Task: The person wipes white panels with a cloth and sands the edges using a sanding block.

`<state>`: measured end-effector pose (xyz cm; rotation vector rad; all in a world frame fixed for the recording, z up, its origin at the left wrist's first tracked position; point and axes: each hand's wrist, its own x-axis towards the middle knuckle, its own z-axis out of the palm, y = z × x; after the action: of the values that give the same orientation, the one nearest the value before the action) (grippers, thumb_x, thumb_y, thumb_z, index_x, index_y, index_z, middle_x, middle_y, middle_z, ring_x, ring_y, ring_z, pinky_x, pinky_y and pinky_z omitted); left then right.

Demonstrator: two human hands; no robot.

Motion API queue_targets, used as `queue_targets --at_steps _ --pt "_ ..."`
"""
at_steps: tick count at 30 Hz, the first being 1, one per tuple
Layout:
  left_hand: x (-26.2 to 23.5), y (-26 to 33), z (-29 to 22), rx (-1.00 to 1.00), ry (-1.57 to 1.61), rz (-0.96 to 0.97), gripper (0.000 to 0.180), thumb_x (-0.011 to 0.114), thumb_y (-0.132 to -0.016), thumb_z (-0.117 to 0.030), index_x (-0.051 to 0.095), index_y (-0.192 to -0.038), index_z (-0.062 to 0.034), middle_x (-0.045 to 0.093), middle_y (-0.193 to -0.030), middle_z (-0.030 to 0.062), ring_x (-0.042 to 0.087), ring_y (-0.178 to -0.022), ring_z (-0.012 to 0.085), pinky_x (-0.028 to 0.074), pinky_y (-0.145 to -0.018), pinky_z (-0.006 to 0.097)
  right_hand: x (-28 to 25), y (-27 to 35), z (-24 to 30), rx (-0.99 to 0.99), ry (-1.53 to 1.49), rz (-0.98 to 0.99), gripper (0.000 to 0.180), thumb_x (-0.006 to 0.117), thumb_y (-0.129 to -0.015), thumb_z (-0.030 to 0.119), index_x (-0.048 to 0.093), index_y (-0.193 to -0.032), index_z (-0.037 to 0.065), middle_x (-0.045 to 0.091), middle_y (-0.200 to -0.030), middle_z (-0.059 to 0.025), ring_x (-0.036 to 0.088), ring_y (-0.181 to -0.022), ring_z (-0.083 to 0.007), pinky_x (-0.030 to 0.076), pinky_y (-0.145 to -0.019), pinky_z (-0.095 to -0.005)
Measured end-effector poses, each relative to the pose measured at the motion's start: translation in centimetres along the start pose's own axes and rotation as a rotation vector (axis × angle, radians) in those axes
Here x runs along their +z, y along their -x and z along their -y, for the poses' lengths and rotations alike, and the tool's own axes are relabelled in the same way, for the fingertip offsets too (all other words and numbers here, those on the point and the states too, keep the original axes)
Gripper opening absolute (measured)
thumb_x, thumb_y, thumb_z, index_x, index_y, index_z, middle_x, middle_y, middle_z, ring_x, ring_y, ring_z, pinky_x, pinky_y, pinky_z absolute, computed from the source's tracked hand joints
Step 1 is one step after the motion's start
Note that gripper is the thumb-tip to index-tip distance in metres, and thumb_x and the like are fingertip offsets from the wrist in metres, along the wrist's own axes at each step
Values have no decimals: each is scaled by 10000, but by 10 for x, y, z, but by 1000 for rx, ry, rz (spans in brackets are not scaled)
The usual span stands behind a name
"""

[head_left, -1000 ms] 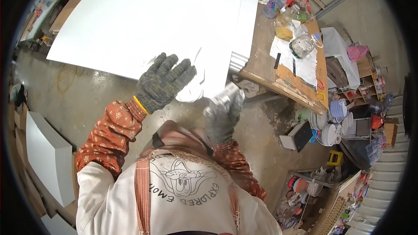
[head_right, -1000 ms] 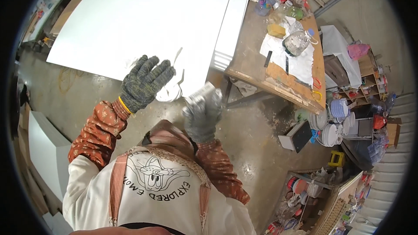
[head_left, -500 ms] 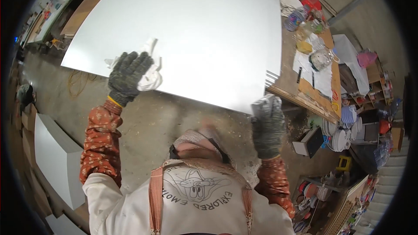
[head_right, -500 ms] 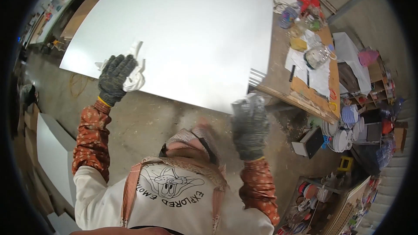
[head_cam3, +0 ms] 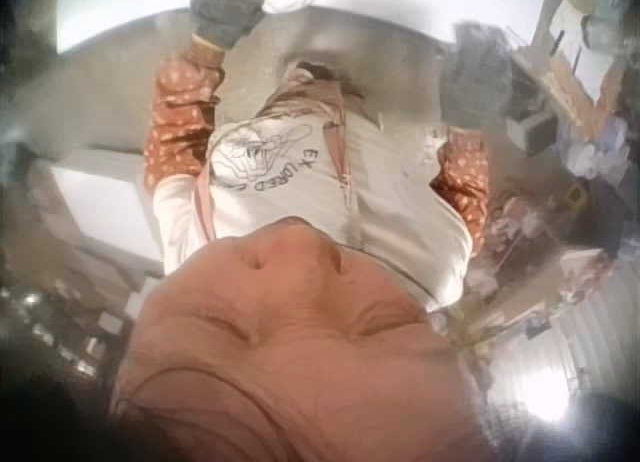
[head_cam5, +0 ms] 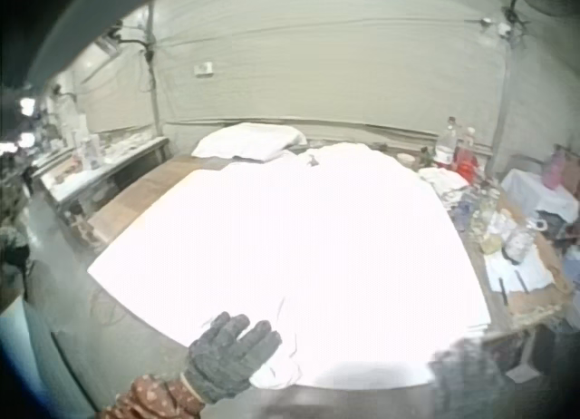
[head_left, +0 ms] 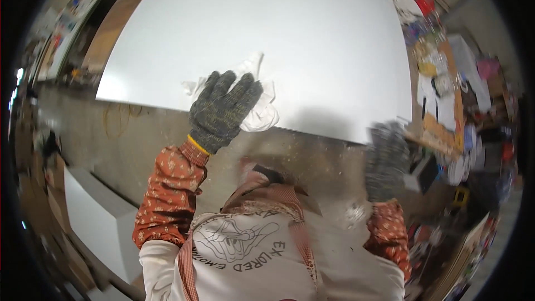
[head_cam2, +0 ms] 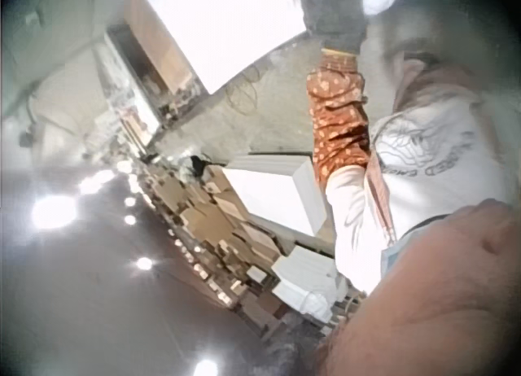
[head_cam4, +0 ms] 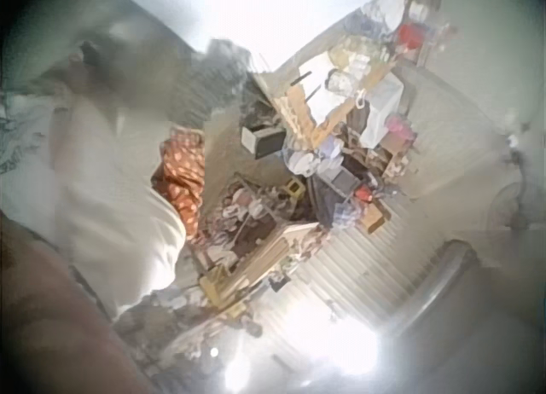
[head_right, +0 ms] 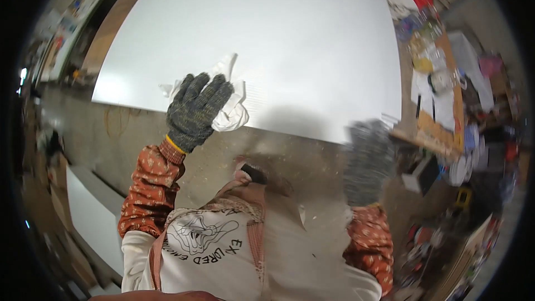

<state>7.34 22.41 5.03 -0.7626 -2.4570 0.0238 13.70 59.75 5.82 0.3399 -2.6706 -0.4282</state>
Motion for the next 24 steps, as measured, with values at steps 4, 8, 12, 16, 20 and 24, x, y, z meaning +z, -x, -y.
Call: queue_targets --at_steps 4,8,12,16,20,24 --pt "2 6 7 98 -20 12 487 634 -818 -245 599 -1299 -171 560 -1367 74 530 -1223 312 390 -1066 516 24 -43 135 -81 -847 -375 260 574 -868 161 605 -1101 49 536 -1222 -150 534 -1100 -301 435 -960 -452" --pt "6 33 67 58 -9 45 413 605 -911 -276 585 -1319 -212 531 -1412 21 443 -1344 257 336 -1145 437 -22 -72 139 98 -516 -160 332 571 -873 251 569 -1149 65 538 -1229 -117 521 -1127 -263 446 -908 -414" --pt "-11 88 178 109 -101 27 428 649 -830 -188 609 -1227 -32 674 -1140 138 599 -1151 307 409 -1050 479 -3 -22 48 295 159 -103 474 484 -966 314 433 -1379 87 499 -1325 -135 465 -1229 -261 418 -953 -444" --pt "-8 140 266 67 -139 32 409 650 -855 -201 596 -1231 -52 603 -1286 157 567 -1195 328 380 -1081 497 14 -15 45 726 31 -13 470 420 -1006 345 427 -1429 141 452 -1422 -154 406 -1325 -315 336 -1076 -473" --pt "-12 144 282 92 -125 39 407 633 -844 -168 598 -1229 -43 591 -1305 161 554 -1222 327 372 -1093 503 36 -49 183 868 -678 -5 327 576 -889 202 565 -1179 52 627 -1116 -117 560 -1128 -288 462 -943 -441" --pt "-28 157 318 315 -88 28 417 632 -857 -202 578 -1230 -23 601 -1258 149 568 -1185 318 417 -1053 482 -47 -82 187 819 -410 161 357 554 -905 266 562 -1217 92 619 -1145 -137 555 -1135 -326 483 -939 -452"
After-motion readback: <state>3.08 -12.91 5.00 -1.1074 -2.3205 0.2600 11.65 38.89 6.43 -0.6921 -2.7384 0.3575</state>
